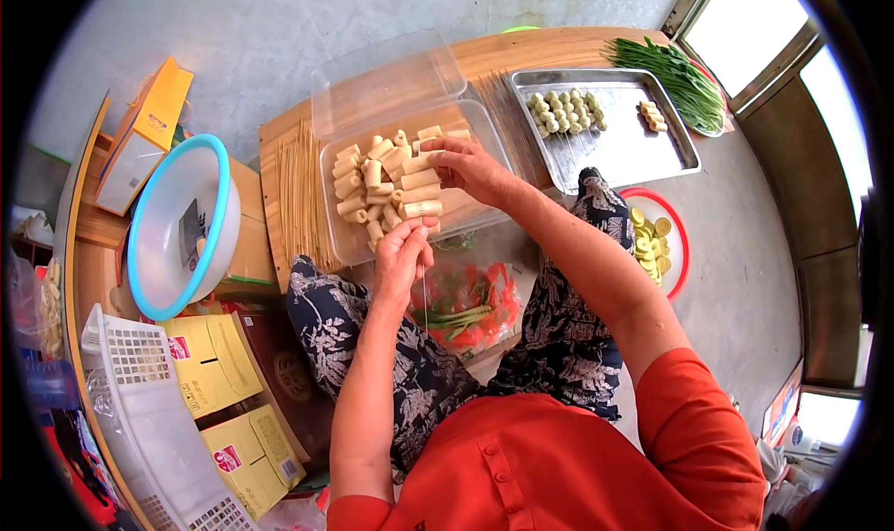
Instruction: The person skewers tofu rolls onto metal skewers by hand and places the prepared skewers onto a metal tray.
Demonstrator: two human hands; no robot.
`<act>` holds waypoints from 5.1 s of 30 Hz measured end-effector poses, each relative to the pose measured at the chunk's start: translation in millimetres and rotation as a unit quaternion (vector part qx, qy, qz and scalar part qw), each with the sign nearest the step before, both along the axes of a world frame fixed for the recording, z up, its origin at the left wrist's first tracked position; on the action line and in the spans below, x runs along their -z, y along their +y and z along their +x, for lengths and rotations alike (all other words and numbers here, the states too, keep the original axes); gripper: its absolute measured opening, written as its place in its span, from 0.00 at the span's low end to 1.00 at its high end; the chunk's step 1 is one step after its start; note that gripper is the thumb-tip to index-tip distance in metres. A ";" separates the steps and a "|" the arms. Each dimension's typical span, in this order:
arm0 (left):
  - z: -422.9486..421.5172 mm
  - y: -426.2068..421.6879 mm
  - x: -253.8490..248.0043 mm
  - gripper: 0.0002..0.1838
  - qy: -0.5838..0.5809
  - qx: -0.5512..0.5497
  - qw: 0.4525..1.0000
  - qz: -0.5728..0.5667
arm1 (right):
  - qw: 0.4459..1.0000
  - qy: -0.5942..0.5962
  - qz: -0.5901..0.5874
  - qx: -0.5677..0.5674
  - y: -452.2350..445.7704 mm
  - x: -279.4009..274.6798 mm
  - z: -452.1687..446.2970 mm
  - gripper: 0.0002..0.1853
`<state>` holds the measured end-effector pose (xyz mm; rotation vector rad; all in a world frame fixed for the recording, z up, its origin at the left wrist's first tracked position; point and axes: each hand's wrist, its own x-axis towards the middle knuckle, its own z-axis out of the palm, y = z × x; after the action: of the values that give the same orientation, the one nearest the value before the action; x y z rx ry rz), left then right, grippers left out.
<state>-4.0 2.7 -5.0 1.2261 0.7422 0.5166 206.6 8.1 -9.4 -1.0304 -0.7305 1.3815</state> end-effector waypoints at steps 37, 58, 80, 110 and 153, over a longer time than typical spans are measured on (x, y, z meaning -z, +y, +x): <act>12.4 -0.1 5.0 0.12 0.066 -0.044 0.995 0.066 | 0.981 0.190 -0.031 -0.015 4.7 33.0 -32.6 0.15; 12.1 0.9 8.9 0.11 0.056 -0.038 0.996 0.064 | 0.976 0.215 -0.015 0.010 0.1 19.6 -34.1 0.16; 12.2 0.2 11.2 0.10 0.019 -0.065 0.997 0.039 | 0.984 0.174 -0.002 -0.042 -6.4 24.3 -50.5 0.17; 10.2 2.6 8.7 0.10 0.019 -0.058 0.998 0.034 | 0.987 0.161 -0.008 -0.009 -0.7 17.9 -53.0 0.18; 10.9 6.6 16.2 0.15 -0.042 -0.182 0.981 -0.049 | 0.993 0.106 0.007 0.043 -3.5 9.3 -43.0 0.10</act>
<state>6.9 9.3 -21.2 0.9729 0.9152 0.8173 163.6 4.6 -18.6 -0.8785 -0.5330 1.3842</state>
